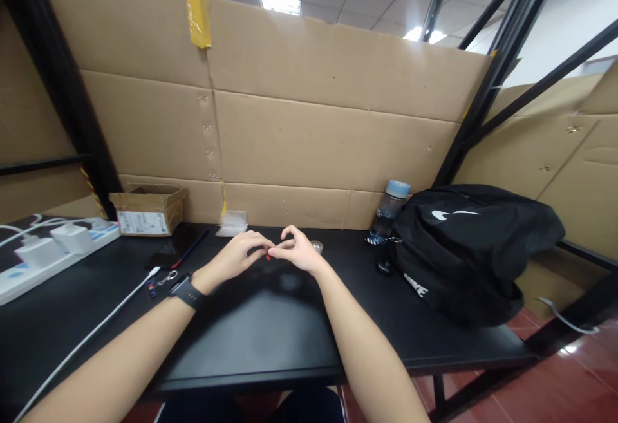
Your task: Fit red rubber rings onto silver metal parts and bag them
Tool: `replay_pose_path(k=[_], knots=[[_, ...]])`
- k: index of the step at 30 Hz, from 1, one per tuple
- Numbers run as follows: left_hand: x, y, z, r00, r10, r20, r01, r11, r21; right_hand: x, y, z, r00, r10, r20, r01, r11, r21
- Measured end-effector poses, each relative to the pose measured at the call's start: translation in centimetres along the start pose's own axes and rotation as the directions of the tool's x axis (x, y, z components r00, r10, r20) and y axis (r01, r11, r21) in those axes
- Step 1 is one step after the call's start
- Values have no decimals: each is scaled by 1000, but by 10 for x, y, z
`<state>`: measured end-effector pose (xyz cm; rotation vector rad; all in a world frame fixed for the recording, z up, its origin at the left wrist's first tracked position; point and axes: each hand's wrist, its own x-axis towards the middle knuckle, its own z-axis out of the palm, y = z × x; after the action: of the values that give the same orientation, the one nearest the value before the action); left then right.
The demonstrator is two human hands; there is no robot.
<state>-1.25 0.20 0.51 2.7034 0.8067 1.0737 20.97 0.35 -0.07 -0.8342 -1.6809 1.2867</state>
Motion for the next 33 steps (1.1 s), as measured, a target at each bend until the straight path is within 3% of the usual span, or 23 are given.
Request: replay_pose_path(k=[10,33], knots=[[0,1,7,984,-83,-156,61,988,-141,-2,-9,0,1000,24,-4,-24,999,25],[1,3,14,989,-102,-110,92,992,-90,0,0,-2,999,38,25,-38,999,14]])
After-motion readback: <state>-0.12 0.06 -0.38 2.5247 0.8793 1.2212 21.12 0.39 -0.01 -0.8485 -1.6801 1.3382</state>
